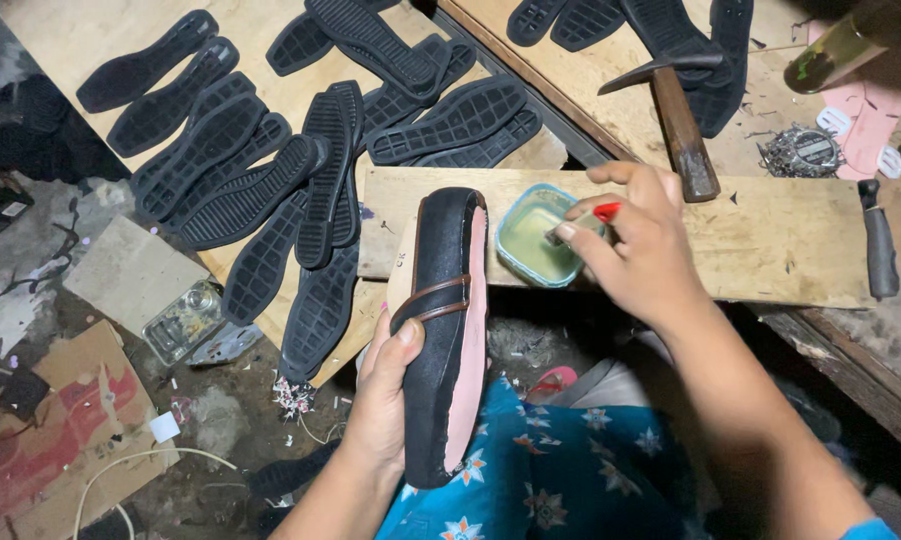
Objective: The person holds a black shoe with a pink insole in one hand and uses a brush to apply glue from a small container onto the sole edge of the shoe. They rotate the shoe to coat different sections of the sole edge, dipping the brush back into the glue container as needed.
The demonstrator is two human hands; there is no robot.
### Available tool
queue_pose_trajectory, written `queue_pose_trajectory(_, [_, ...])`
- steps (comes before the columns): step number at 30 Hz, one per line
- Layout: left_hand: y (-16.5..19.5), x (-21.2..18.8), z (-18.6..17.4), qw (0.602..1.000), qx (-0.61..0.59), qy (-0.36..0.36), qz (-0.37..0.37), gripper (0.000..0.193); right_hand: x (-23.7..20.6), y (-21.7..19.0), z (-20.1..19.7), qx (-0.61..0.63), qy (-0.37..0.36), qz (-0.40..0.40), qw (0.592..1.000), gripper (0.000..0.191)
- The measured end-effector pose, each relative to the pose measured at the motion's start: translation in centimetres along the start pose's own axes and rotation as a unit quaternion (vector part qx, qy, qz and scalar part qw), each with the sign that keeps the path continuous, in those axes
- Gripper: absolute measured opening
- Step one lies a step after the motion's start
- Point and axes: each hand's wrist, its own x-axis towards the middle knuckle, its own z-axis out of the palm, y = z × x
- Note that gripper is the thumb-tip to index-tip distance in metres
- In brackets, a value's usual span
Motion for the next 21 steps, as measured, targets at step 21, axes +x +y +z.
queue_pose_trajectory(21, [0.1,0.6,0.2,0.986,-0.091,-0.02,-0.14,0.055,-6.1,-3.3,-2.4,0.552,0.048,0.252,0.794,0.021])
